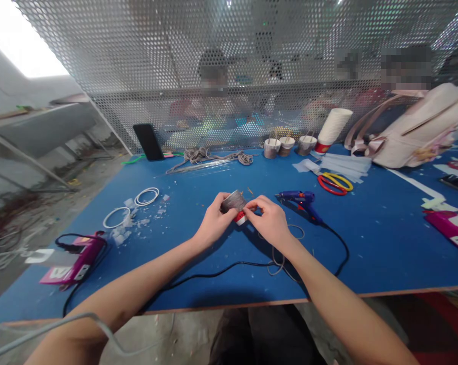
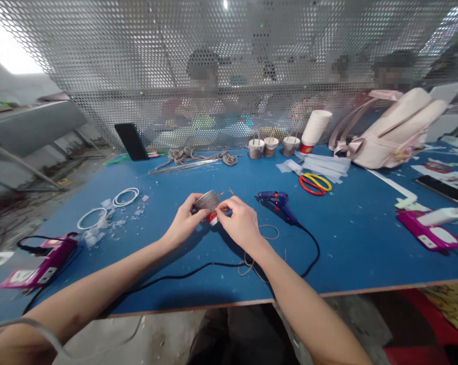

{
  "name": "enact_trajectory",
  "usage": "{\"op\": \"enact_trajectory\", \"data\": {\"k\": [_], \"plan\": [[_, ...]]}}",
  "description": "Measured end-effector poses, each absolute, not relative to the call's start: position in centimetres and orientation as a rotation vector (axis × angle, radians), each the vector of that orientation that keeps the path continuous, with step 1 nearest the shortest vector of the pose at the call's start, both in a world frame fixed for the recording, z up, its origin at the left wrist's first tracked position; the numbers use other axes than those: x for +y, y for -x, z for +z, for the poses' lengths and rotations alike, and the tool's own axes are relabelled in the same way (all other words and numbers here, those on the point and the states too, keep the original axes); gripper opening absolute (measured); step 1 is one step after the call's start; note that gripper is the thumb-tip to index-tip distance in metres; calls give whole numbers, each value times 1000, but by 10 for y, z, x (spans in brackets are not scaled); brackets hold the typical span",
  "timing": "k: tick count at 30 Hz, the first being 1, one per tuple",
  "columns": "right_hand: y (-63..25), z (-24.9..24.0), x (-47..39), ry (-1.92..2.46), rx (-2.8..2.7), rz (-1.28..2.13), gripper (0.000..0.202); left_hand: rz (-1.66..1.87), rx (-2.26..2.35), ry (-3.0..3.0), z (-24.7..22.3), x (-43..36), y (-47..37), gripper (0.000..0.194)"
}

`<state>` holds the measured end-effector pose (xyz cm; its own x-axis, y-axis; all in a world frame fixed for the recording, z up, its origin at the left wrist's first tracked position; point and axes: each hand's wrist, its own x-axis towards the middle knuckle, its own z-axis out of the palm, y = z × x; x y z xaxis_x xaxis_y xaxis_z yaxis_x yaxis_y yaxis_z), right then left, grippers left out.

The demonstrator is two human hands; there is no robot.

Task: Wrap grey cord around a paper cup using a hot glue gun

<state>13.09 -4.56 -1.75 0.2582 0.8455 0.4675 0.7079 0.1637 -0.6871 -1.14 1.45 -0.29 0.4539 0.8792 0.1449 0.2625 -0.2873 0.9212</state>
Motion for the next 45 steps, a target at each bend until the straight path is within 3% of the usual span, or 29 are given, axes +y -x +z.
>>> {"op": "enact_trajectory", "data": {"k": [15,45], "plan": [[-131,-17,-49,1568,-1487,225,10,882,981,-1806,-13,15,11,25],[-131,-15,-51,1554,-1465,280,9,979,992,-1737,-5,10,13,20]]}}
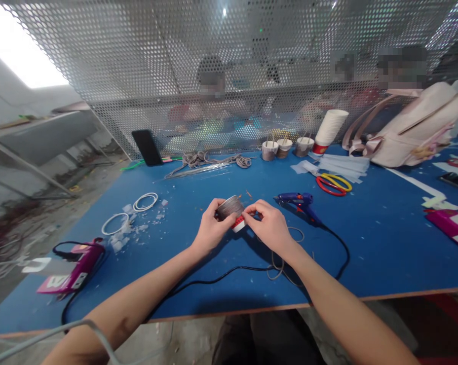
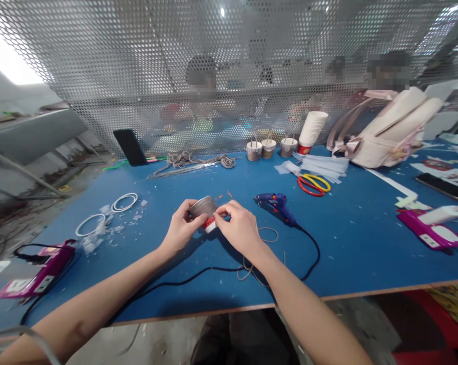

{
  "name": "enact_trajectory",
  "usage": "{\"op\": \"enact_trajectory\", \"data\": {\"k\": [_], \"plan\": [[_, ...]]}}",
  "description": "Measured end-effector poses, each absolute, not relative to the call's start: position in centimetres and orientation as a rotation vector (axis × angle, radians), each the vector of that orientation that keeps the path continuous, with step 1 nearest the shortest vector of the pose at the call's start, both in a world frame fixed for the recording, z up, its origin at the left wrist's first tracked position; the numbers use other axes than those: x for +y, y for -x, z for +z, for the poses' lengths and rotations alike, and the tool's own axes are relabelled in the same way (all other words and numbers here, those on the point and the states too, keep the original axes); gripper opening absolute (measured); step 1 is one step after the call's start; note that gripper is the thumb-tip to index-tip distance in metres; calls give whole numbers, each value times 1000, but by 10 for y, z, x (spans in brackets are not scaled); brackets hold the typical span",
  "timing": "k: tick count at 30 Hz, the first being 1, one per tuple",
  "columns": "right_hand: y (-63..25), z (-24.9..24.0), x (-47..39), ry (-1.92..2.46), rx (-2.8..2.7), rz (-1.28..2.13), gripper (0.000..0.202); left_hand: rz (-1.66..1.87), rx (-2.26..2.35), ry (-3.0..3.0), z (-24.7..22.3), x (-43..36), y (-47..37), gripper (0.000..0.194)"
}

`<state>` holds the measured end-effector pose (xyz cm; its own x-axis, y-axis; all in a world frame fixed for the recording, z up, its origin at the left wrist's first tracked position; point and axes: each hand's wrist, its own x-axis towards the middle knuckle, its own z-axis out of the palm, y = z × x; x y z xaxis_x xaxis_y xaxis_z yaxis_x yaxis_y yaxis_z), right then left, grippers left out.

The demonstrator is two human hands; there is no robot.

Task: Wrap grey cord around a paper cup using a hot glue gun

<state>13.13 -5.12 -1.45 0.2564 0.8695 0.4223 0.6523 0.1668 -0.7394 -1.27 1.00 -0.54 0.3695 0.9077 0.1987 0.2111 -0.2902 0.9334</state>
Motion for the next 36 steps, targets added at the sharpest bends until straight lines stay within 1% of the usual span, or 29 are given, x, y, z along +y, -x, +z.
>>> {"op": "enact_trajectory", "data": {"k": [5,14,29,33,36], "plan": [[-132,-15,-51,1557,-1467,276,9,1002,984,-1743,-7,11,13,19],[-132,-14,-51,1552,-1449,303,7,977,986,-1713,-11,12,13,28],[-133,-13,-53,1503,-1436,346,10,1035,994,-1704,-7,8,14,25],[-133,-11,-52,1499,-1388,422,11,1045,989,-1698,-6,7,14,25],[-135,-9,-52,1479,-1327,562,11,1049,979,-1695,-6,6,15,25]]}}
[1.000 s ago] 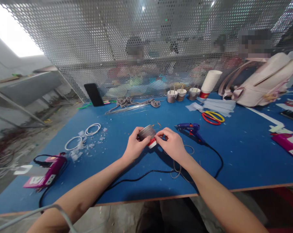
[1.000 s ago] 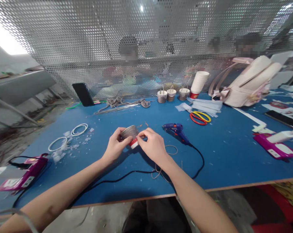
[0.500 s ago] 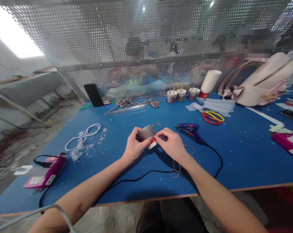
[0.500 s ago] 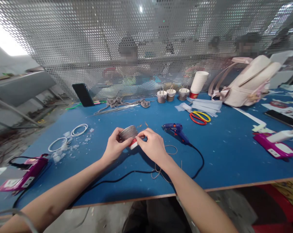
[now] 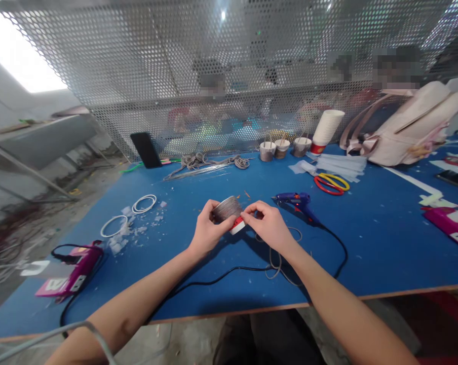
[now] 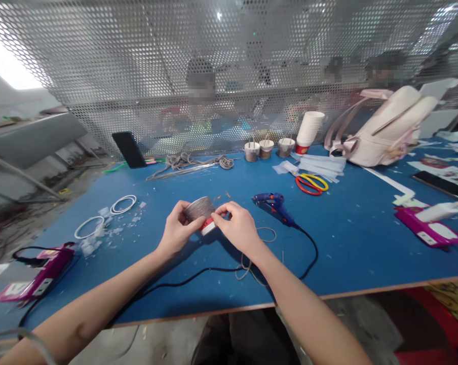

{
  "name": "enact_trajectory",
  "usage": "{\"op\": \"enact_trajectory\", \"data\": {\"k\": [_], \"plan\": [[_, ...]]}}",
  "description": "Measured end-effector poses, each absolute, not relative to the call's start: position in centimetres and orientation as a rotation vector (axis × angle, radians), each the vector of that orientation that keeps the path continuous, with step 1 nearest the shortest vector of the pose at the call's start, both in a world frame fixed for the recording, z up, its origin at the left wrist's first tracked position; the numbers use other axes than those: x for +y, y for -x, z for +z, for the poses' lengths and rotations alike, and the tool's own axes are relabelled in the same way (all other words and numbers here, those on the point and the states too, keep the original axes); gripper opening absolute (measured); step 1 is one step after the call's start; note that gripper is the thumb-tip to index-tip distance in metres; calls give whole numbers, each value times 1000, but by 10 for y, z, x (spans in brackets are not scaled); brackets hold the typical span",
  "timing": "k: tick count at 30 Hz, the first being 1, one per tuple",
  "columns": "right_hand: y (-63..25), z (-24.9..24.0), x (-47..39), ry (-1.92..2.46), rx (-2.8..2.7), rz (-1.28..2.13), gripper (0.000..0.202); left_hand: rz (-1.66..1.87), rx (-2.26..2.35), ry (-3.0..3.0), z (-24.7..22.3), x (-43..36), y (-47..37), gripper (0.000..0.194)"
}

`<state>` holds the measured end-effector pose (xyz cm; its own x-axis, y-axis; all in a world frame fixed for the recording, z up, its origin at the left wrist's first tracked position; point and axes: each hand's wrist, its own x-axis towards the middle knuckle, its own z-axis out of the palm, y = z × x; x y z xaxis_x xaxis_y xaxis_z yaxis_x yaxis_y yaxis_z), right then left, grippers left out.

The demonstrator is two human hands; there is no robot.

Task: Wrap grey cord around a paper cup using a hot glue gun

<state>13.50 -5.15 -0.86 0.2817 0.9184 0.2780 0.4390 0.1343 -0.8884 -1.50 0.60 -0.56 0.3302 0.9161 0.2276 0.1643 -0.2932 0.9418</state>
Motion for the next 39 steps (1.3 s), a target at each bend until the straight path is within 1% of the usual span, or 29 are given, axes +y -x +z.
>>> {"op": "enact_trajectory", "data": {"k": [4,8,19,22,26,27,31,33,36,39], "plan": [[-137,-7,-50,1412,-1243,771,15,1057,950,-1672,-6,6,17,26],[-137,-6,-50,1376,-1186,865,17,1098,923,-1645,-6,6,18,23],[-138,-9,-50,1353,-1182,851,20,1144,853,-1621,-14,11,21,28],[-138,-9,-50,1340,-1175,853,19,1152,823,-1548,-17,12,21,29],[-138,-8,-50,1273,-1124,942,19,1148,788,-1375,-17,13,19,29],[-137,-9,-50,1258,-1120,977,22,1144,784,-1332,-17,13,19,30],[-133,-9,-51,1199,-1167,1122,48,1125,730,-1245,-18,14,19,31],[-131,-10,-52,1162,-1190,1157,51,1136,702,-1301,-19,14,19,26],[-130,-12,-52,1234,-1240,1043,52,1134,758,-1539,-14,14,22,14],[-130,-16,-52,1375,-1306,794,56,1095,841,-1777,-5,13,24,17]]}}
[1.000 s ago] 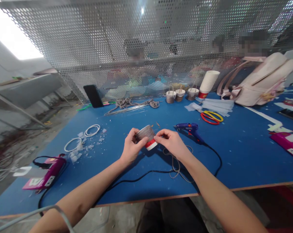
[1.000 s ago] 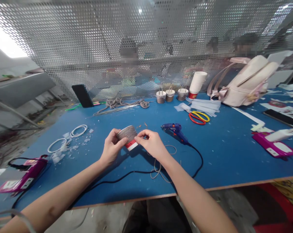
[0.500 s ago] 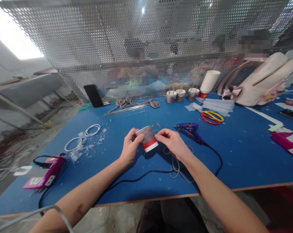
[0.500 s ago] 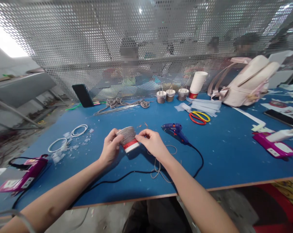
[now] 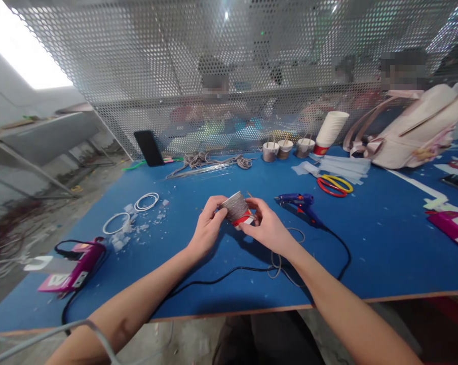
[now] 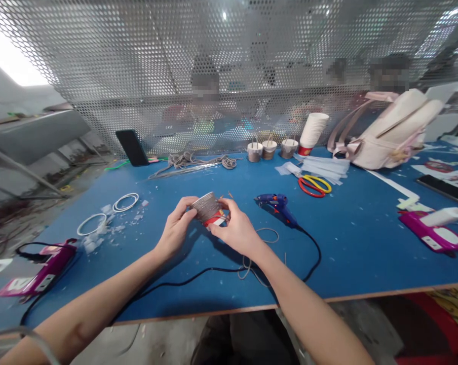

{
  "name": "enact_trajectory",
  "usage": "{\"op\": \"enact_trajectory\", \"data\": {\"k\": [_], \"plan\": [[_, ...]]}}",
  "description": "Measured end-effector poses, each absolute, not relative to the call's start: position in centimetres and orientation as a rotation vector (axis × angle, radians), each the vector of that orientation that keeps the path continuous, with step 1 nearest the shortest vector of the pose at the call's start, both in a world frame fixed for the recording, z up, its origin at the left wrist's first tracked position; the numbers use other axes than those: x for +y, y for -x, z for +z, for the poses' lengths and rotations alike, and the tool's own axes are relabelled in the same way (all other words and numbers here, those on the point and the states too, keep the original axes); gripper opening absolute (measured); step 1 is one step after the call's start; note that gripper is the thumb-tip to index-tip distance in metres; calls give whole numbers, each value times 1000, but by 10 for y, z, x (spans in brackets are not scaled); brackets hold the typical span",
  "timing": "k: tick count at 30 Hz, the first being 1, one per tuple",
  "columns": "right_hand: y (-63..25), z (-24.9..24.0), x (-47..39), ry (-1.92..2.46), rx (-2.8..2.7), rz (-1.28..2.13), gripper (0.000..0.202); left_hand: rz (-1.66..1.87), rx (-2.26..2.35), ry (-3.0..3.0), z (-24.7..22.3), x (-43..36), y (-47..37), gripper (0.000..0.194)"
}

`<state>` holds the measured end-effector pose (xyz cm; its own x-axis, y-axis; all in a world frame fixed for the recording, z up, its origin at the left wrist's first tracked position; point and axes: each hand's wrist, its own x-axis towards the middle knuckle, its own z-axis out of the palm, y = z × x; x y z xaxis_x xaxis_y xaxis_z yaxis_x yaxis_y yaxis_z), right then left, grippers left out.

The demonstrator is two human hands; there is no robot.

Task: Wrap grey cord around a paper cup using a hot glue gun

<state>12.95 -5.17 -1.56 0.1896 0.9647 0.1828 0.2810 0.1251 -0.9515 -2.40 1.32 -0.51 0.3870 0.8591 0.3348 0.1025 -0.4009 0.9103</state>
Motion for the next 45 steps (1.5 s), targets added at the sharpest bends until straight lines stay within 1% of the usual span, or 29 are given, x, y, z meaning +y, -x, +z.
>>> {"op": "enact_trajectory", "data": {"k": [3,5,7,8,13,15,18,20,29,38,45], "plan": [[-129,-17,-52,1452,-1349,592,54,1043,838,-1905,-1,11,26,28],[-128,-17,-52,1462,-1369,517,51,1007,806,-1961,-3,10,26,40],[-127,-17,-52,1466,-1392,482,49,1005,779,-2027,-6,9,26,47],[-127,-17,-52,1474,-1406,464,48,1022,776,-2064,-8,9,26,47],[-127,-17,-54,1494,-1463,295,41,1147,821,-2250,-10,11,27,33],[-128,-18,-55,1451,-1479,190,33,1182,843,-2304,-8,11,27,34],[-129,-17,-57,1366,-1540,50,16,1196,871,-2334,-7,11,27,38],[-130,-16,-58,1355,-1579,-10,10,1191,876,-2334,-8,10,27,38],[-128,-15,-63,1377,-1635,-98,16,1184,890,-2303,-10,8,26,30],[-126,-14,-61,1349,-1595,-99,11,1204,858,-2295,-10,4,24,26],[-125,-15,-62,1344,-1564,-27,9,1243,839,-2405,-11,4,25,24]]}}
